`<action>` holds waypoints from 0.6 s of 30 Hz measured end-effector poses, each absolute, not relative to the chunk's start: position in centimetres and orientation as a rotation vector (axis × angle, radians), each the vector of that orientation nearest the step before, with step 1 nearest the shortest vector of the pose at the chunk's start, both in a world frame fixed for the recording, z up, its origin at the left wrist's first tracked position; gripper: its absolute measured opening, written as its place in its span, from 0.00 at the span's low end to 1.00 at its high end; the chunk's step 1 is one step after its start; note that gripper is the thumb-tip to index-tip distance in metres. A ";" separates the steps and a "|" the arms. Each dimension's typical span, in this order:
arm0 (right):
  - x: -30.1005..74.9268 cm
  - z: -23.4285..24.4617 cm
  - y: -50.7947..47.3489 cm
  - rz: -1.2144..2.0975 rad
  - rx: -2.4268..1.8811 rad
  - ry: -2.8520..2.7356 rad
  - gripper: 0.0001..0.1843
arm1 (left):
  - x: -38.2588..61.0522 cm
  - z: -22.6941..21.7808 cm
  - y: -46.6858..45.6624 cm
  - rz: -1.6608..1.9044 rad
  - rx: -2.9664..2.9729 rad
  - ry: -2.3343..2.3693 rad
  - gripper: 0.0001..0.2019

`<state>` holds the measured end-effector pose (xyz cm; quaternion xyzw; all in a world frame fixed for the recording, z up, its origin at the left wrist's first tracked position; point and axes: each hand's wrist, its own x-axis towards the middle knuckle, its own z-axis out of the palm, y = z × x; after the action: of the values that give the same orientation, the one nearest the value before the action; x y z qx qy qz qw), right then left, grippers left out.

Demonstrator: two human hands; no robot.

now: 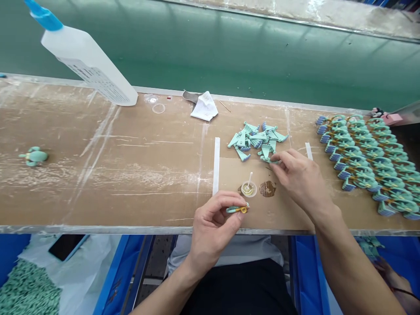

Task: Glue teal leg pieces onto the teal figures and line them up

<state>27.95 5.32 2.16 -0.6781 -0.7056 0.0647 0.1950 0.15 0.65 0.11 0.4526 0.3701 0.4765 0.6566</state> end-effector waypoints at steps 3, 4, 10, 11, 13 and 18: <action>28.6 3.2 3.7 0.149 -1.925 -1.936 0.08 | 0.1 0.0 0.6 1.073 1.014 0.825 0.03; 28.7 3.4 3.0 0.157 -1.925 -1.904 0.08 | 0.1 0.0 0.6 1.071 1.009 0.819 0.03; 29.9 3.9 -0.6 0.423 -1.940 -1.736 0.16 | 0.1 0.1 0.7 1.054 1.001 0.835 0.03; 29.9 3.9 -0.9 0.476 -1.967 -1.699 0.16 | 0.1 0.2 0.7 1.055 1.000 0.833 0.03; 29.7 4.0 -1.5 0.622 -1.979 -1.579 0.16 | 0.2 0.3 0.7 1.060 0.998 0.838 0.03; 26.1 4.7 -3.2 1.240 -1.655 -1.095 0.19 | 0.8 0.7 0.2 1.093 1.032 0.911 0.03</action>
<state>26.15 -3.17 4.71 -0.6513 -0.4307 0.4878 0.3902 0.79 0.18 0.73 0.4520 0.3989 0.4789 0.6381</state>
